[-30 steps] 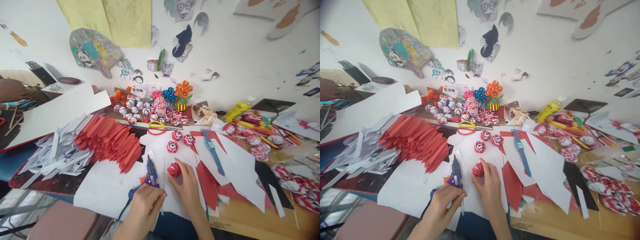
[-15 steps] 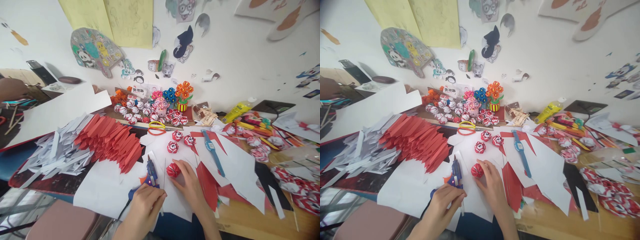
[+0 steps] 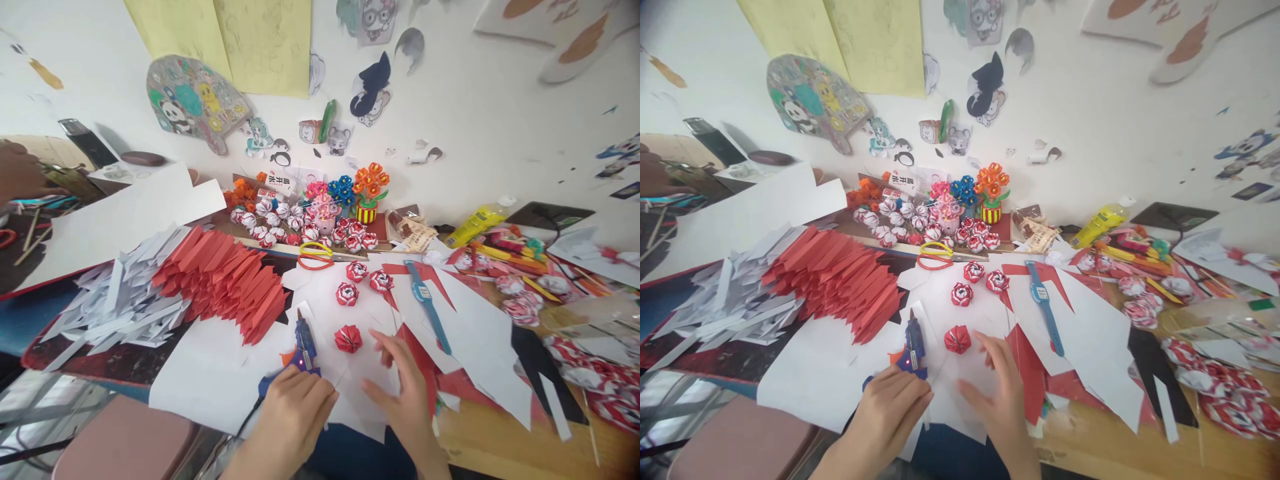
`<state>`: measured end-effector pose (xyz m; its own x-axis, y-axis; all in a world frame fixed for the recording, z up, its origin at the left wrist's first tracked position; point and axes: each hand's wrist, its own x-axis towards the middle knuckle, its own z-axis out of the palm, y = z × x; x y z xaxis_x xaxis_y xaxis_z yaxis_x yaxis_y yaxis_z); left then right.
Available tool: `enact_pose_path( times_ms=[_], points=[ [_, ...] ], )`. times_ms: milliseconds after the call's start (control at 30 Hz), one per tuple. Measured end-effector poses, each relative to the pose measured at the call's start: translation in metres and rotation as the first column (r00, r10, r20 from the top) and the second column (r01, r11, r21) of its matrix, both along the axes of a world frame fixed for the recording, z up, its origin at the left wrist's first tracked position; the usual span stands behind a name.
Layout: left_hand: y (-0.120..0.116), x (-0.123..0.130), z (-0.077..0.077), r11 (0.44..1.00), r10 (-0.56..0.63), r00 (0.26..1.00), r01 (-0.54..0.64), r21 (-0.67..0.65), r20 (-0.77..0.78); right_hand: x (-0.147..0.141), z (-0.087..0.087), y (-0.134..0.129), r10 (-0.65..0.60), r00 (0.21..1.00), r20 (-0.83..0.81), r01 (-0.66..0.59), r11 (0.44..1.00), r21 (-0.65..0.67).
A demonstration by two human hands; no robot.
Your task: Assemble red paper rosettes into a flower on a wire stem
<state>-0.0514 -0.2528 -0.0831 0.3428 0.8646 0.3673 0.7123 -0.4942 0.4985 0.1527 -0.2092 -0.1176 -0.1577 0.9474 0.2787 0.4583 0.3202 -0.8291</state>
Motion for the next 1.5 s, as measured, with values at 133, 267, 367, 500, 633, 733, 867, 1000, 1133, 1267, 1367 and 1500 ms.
enact_pose_path(
  times_ms=[133, 267, 367, 500, 633, 733, 867, 1000, 1133, 1267, 1367, 1500],
  points=[
    [-0.001, 0.012, 0.007, 0.992, -0.097, 0.976, 0.112, 0.066, -0.192, -0.007, 0.012, -0.026, 0.131, 0.931, -0.341, -0.166, 0.983, -0.077],
    [-0.007, 0.010, 0.005, 0.986, -0.033, 0.979, 0.065, 0.156, -0.203, -0.001, 0.011, -0.041, 0.114, 0.880, -0.461, -0.193, 0.973, -0.127],
    [-0.017, -0.006, -0.003, 0.967, 0.219, 0.944, -0.176, 0.186, -0.248, 0.017, 0.006, -0.044, 0.010, 0.821, -0.571, -0.068, 0.994, -0.081],
    [-0.031, -0.026, -0.024, 0.882, 0.462, 0.752, -0.445, 0.156, -0.470, 0.029, 0.004, -0.037, -0.254, 0.909, -0.331, 0.251, 0.967, -0.050],
    [-0.033, -0.032, -0.045, 0.877, 0.453, 0.704, -0.462, 0.131, -0.547, 0.017, -0.002, -0.022, -0.152, 0.986, -0.068, 0.162, 0.973, 0.167],
    [-0.028, -0.033, -0.055, 0.892, 0.430, 0.748, -0.438, 0.112, -0.505, 0.006, -0.013, -0.016, -0.114, 0.992, 0.046, 0.094, 0.944, 0.315],
    [-0.026, -0.035, -0.059, 0.912, 0.398, 0.828, -0.402, 0.076, -0.395, 0.000, -0.029, -0.017, -0.119, 0.987, 0.106, 0.079, 0.942, 0.326],
    [-0.030, -0.042, -0.052, 0.916, 0.398, 0.903, -0.401, 0.017, -0.162, 0.000, -0.040, -0.019, -0.166, 0.974, 0.155, 0.121, 0.957, 0.264],
    [-0.032, -0.052, -0.039, 0.924, 0.353, 0.922, -0.318, -0.214, 0.156, -0.001, -0.044, -0.014, -0.214, 0.954, 0.208, 0.174, 0.965, 0.195],
    [-0.036, -0.057, -0.033, 0.897, 0.343, 0.866, -0.187, -0.401, 0.363, -0.005, -0.041, -0.005, -0.194, 0.953, 0.233, 0.160, 0.974, 0.158],
    [-0.038, -0.052, -0.030, 0.862, 0.333, 0.857, -0.107, -0.495, 0.394, -0.011, -0.036, 0.001, -0.167, 0.958, 0.232, 0.134, 0.979, 0.151],
    [-0.036, -0.039, -0.023, 0.828, 0.313, 0.862, -0.043, -0.559, 0.398, -0.018, -0.035, 0.006, -0.115, 0.978, 0.174, 0.091, 0.986, 0.141]
  ],
)
